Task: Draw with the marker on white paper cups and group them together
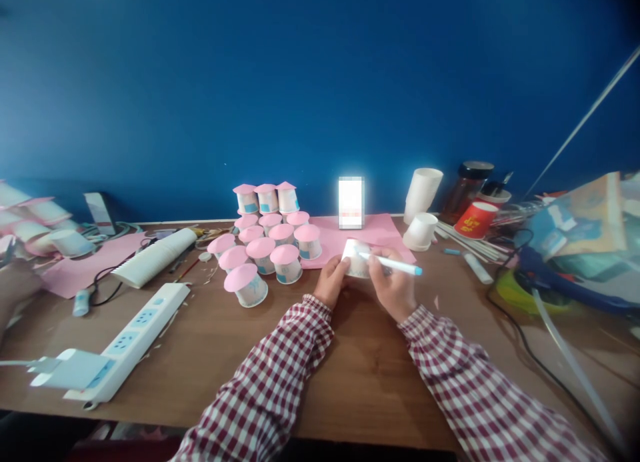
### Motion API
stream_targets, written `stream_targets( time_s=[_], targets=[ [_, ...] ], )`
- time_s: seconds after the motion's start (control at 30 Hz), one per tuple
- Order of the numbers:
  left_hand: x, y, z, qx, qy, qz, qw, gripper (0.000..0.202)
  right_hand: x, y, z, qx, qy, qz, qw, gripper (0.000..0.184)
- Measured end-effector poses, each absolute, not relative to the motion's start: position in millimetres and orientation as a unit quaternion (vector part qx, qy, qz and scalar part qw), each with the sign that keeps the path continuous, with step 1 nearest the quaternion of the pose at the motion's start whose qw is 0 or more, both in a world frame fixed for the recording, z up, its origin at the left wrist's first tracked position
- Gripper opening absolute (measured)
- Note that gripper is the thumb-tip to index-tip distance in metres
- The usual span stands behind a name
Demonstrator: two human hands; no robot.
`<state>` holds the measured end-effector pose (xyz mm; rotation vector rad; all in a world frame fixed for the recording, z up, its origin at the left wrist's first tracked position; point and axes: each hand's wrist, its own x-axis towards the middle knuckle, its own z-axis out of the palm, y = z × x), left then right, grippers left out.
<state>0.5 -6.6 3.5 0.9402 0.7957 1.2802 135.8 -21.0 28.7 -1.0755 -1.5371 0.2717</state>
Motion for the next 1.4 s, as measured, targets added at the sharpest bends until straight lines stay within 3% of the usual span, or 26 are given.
stream_targets(
  time_s=[1.4],
  targets=[
    [1.7,-6.8,3.1,0.401,0.360,0.558,0.631,0.038,137.5,-20.0,29.9,-0.474,-0.653,0.084,0.585,0.015]
  ],
)
